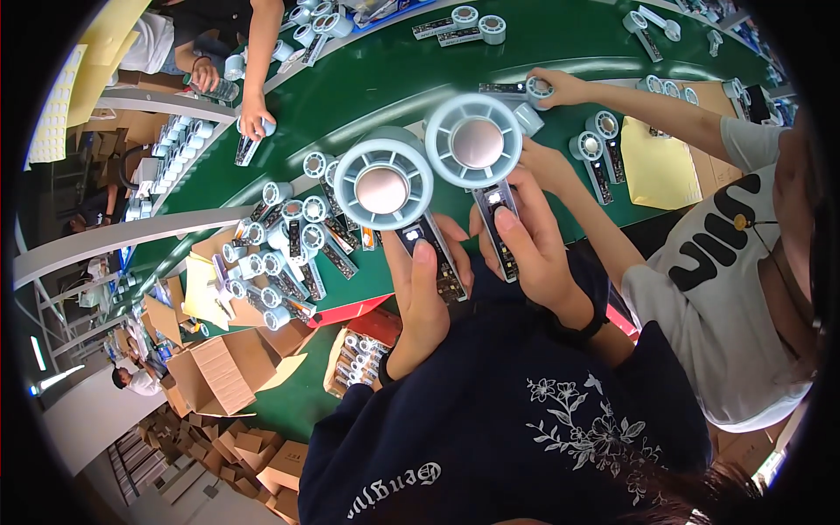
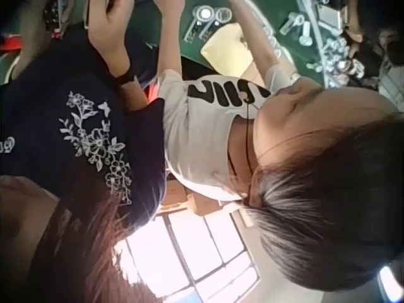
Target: Assembling and inspecting handheld electric fans on a conveyor belt production line.
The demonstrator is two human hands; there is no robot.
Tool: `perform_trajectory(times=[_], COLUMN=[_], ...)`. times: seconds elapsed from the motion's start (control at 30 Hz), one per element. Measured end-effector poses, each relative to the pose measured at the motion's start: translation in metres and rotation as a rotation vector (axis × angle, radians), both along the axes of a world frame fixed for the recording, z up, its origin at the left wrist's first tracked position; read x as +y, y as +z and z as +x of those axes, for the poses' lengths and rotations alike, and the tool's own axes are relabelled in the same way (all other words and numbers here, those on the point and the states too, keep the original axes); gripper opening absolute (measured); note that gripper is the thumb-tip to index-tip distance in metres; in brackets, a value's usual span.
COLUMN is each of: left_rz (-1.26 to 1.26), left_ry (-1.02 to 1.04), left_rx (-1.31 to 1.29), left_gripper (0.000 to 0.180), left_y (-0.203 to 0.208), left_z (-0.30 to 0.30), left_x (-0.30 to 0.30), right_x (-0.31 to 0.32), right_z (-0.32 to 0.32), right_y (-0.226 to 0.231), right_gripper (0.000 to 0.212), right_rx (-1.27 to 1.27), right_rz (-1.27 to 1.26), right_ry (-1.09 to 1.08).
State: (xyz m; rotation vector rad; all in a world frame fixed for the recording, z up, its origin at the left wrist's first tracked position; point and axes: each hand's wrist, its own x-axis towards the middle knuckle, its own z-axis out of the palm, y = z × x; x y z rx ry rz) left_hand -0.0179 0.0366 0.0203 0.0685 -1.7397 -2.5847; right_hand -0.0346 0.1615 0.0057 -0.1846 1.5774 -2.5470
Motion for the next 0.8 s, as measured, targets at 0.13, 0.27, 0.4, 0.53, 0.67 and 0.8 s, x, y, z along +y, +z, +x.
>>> perform_trajectory(times=[0.13,0.27,0.4,0.53,0.67,0.8], left_rz=[-0.066,0.050,0.064,0.080,0.013,0.022], left_ry=[0.013,-0.026,-0.026,-0.028,0.009,0.012], left_rx=[0.013,-0.003,-0.011,-0.012,-0.001,-0.017], left_gripper=[0.049,0.048,0.047,0.046,0.046,0.045], left_y=[0.000,-0.004,-0.006,-0.010,-0.012,-0.014], left_z=[0.001,0.003,0.004,0.005,0.004,0.003], left_x=[-0.003,-0.006,-0.005,-0.006,-0.005,-0.005], right_x=[0.000,0.000,-0.001,-0.004,-0.005,-0.005], right_z=[0.002,0.002,0.002,0.003,0.003,0.002], right_y=[-0.001,-0.003,-0.004,-0.005,-0.007,-0.007], right_gripper=[0.035,0.035,0.035,0.035,0.035,0.034], right_rx=[-0.001,0.022,0.034,0.003,-0.011,-0.017], right_rz=[0.037,0.087,0.110,0.060,0.037,0.054], right_ry=[0.002,-0.007,-0.024,-0.048,-0.056,-0.056])
